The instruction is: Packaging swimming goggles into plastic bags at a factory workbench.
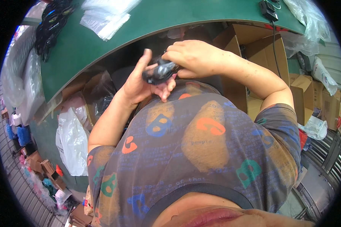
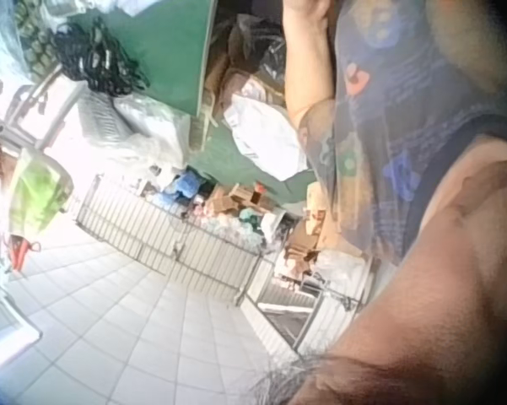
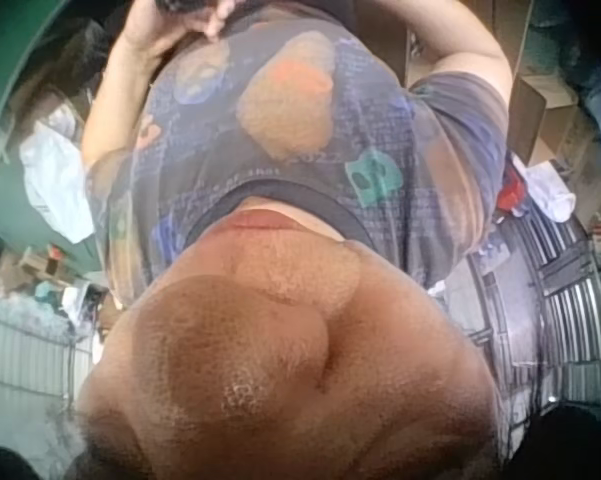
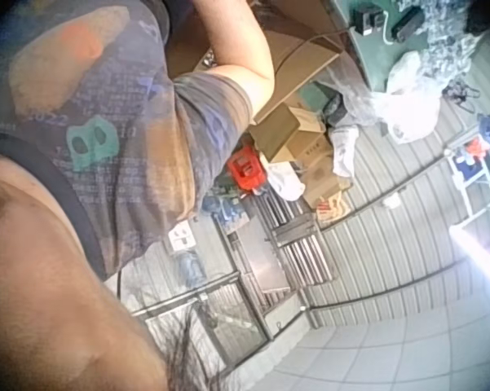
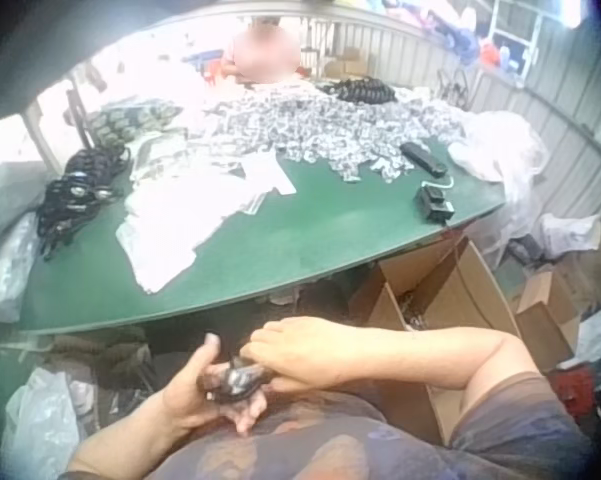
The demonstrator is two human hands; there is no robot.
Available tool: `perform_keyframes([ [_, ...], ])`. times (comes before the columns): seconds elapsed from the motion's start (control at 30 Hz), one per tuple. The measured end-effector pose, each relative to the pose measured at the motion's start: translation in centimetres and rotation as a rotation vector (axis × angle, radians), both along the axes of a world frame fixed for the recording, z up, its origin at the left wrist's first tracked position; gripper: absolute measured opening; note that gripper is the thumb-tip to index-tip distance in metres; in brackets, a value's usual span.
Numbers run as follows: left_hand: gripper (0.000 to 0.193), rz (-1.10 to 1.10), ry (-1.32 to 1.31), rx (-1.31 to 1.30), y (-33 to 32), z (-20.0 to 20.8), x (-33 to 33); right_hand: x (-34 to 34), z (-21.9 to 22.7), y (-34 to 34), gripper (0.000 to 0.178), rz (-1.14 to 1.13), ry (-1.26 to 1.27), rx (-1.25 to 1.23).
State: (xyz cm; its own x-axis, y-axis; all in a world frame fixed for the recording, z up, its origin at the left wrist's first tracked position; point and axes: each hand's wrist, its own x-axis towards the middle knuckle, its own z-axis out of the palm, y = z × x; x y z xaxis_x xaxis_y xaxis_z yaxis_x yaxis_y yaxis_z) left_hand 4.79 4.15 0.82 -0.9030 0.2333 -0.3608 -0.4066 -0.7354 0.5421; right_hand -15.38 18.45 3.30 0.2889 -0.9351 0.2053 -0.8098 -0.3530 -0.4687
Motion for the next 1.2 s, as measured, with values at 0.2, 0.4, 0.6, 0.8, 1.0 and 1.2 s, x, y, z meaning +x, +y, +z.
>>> perform_keyframes([
  [0.2,0.081,0.422,0.425,-0.690,1.4,-1.1,0.0,-0.6,-1.1,0.2,0.038,0.024,-0.609,0.459],
  [0.4,0.049,0.484,0.231,-0.632,1.4,-1.9,-0.5,2.0,-5.1,-0.4,0.057,-0.121,-0.911,0.413],
  [0.6,0.049,0.323,0.275,-1.311,-1.4,1.9,-1.7,3.3,-6.1,0.2,0.038,-0.323,-1.055,0.435],
  [0.8,0.062,0.750,0.392,-2.489,-8.8,5.5,-2.6,2.7,-3.8,-0.1,0.029,-0.382,-1.128,0.430],
  [1.0,0.010,0.706,0.387,-2.618,-12.4,4.5,-1.2,2.9,-4.5,0.6,0.031,-0.418,-1.112,0.382],
  [1.2,0.013,0.740,0.589,-1.805,-3.1,1.9,-0.7,1.1,-6.8,1.8,0.033,-0.525,-1.274,0.328],
])
